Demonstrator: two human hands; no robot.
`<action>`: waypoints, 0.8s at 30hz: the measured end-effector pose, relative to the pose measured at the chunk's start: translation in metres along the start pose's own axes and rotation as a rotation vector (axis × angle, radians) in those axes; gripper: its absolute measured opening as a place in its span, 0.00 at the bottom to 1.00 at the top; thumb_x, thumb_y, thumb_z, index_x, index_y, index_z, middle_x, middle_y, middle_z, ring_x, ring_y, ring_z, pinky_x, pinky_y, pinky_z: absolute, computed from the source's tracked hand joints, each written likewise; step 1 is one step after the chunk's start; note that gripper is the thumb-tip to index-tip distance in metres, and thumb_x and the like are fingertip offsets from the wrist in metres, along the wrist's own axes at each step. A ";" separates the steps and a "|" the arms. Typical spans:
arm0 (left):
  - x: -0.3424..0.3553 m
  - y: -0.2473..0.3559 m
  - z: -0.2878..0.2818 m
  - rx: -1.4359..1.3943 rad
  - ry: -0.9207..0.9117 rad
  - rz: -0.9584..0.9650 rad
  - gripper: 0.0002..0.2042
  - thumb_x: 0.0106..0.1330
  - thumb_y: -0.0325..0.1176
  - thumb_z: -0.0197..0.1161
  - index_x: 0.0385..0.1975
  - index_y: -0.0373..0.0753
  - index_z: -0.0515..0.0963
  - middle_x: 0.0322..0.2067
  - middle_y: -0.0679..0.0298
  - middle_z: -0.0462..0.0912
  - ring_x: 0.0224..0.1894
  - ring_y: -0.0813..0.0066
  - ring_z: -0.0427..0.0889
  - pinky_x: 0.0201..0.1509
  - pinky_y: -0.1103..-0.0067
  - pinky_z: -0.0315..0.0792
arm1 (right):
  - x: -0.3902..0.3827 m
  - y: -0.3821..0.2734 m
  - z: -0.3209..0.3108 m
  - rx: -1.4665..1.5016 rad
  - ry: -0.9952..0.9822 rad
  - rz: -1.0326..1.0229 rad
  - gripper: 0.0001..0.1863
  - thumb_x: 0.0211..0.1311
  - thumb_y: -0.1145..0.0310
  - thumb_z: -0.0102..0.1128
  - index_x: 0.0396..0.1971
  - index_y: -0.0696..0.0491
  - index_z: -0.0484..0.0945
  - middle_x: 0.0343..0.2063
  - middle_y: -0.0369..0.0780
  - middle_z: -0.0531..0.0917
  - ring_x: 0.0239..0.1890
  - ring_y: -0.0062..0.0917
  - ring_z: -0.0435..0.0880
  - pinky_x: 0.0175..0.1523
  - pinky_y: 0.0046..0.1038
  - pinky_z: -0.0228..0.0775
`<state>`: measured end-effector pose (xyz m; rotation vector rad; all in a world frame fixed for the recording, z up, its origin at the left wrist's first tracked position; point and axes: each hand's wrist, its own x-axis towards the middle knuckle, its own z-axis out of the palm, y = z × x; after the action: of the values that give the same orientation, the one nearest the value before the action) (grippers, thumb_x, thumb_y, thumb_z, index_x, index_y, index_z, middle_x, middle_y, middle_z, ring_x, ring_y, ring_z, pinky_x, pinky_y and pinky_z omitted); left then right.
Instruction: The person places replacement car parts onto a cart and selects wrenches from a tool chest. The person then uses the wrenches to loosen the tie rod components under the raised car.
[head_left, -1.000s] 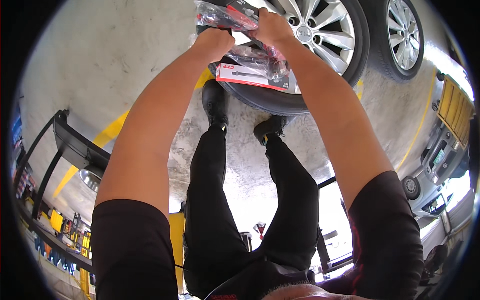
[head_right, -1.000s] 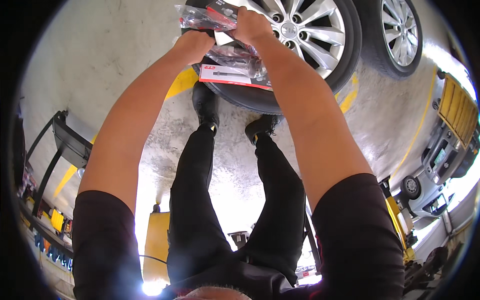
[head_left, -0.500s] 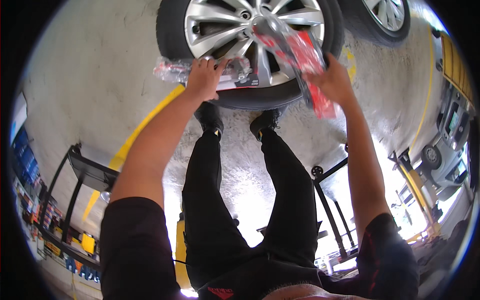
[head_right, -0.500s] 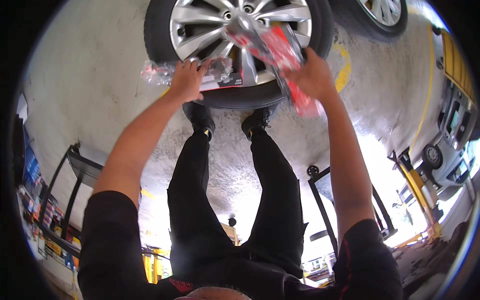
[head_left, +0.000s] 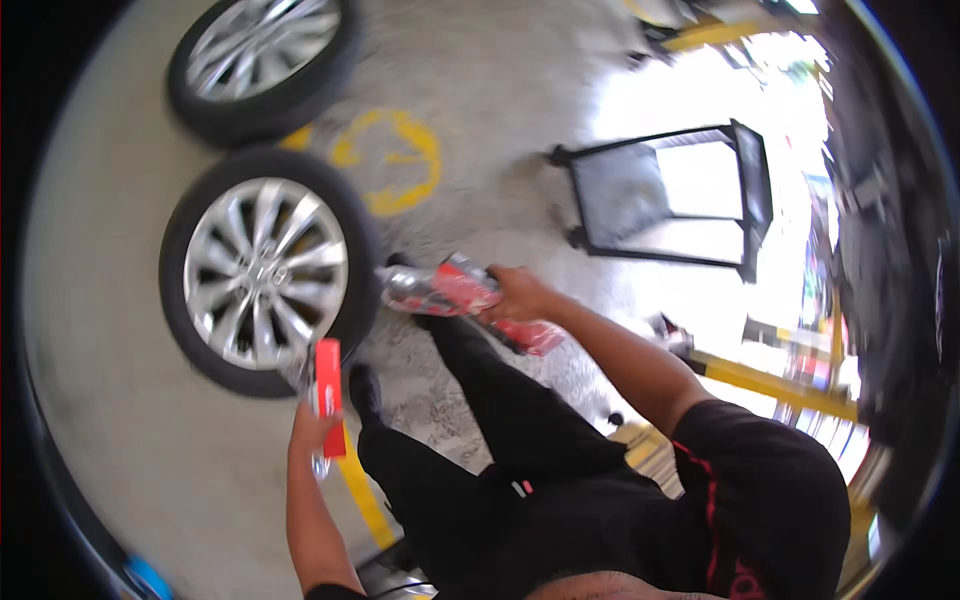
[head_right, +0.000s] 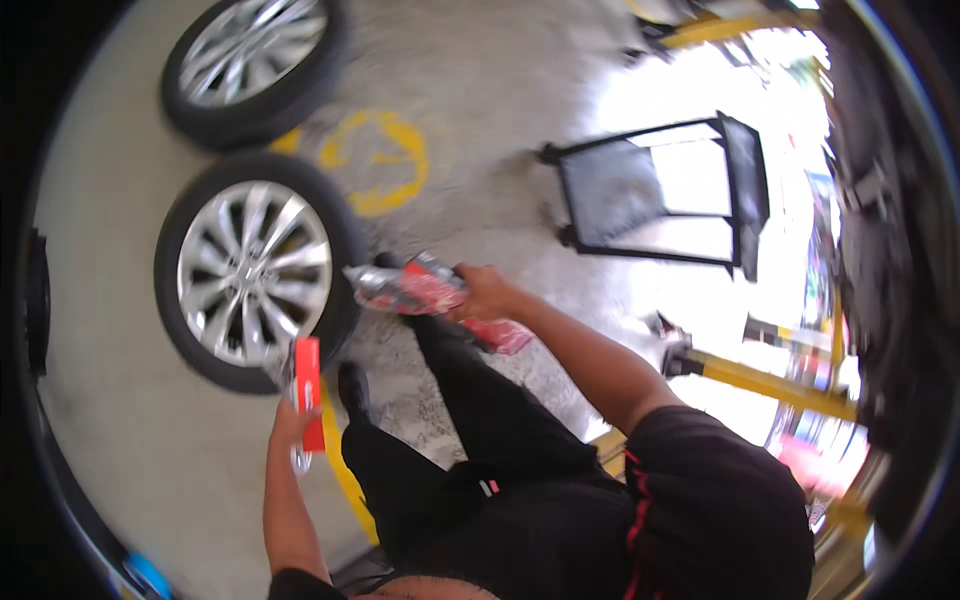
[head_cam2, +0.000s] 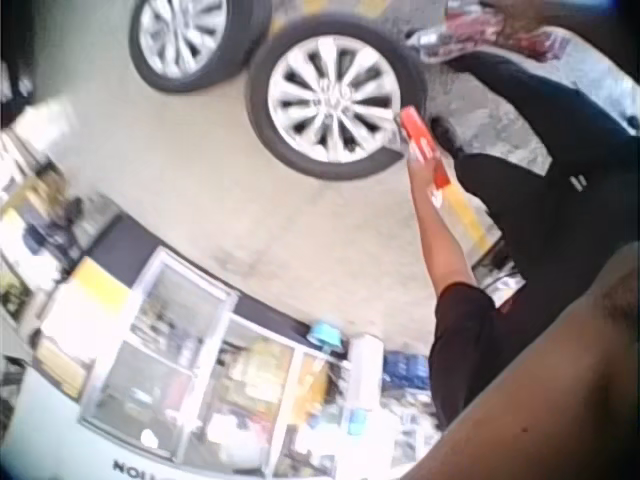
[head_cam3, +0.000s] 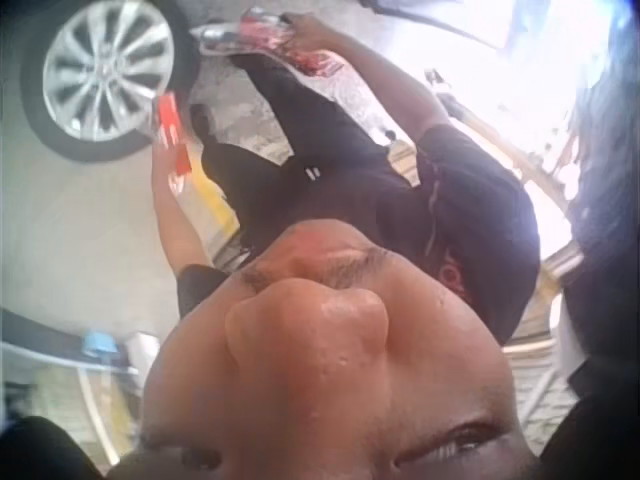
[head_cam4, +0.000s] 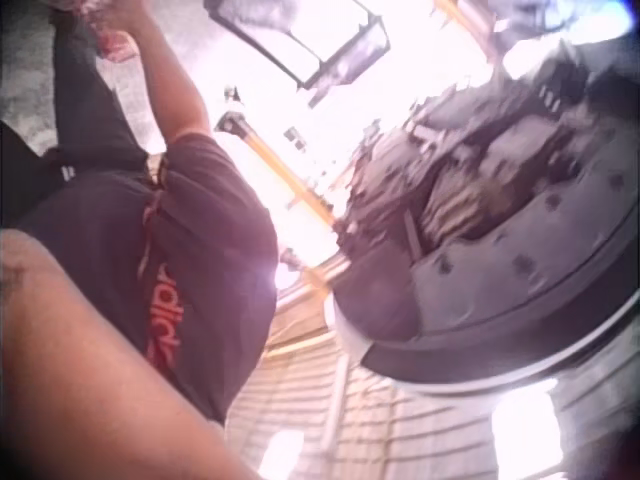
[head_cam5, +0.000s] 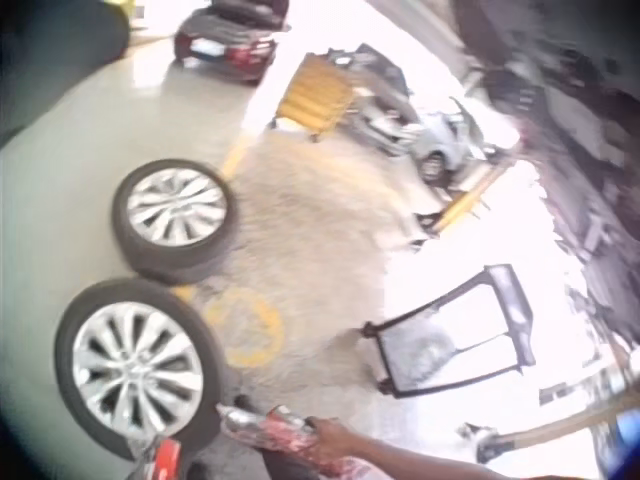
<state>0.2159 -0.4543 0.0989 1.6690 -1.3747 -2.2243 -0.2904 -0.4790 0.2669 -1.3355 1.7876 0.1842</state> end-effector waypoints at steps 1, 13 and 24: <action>-0.013 0.015 0.019 -0.050 -0.015 -0.005 0.34 0.53 0.23 0.76 0.61 0.36 0.70 0.44 0.59 0.84 0.45 0.67 0.85 0.51 0.69 0.80 | -0.037 0.015 -0.001 -0.003 0.036 0.030 0.49 0.41 0.44 0.80 0.58 0.64 0.74 0.50 0.59 0.83 0.55 0.54 0.81 0.62 0.44 0.72; -0.086 0.044 0.042 0.114 -0.123 0.004 0.34 0.51 0.15 0.69 0.62 0.35 0.68 0.46 0.61 0.81 0.44 0.69 0.82 0.51 0.71 0.79 | -0.402 0.145 -0.038 0.825 0.629 0.549 0.32 0.60 0.44 0.72 0.47 0.60 0.82 0.32 0.37 0.84 0.34 0.19 0.81 0.42 0.25 0.74; -0.123 0.171 0.335 0.311 -0.211 0.017 0.29 0.52 0.21 0.72 0.57 0.36 0.71 0.43 0.67 0.80 0.45 0.75 0.80 0.52 0.74 0.77 | -0.428 0.545 -0.357 -0.046 0.854 0.705 0.44 0.50 0.28 0.69 0.37 0.63 0.84 0.31 0.45 0.86 0.31 0.31 0.86 0.38 0.33 0.77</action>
<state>-0.0732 -0.2904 0.3139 1.5250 -1.8618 -2.3310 -0.9227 -0.1562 0.5896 -0.7811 2.9536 0.0208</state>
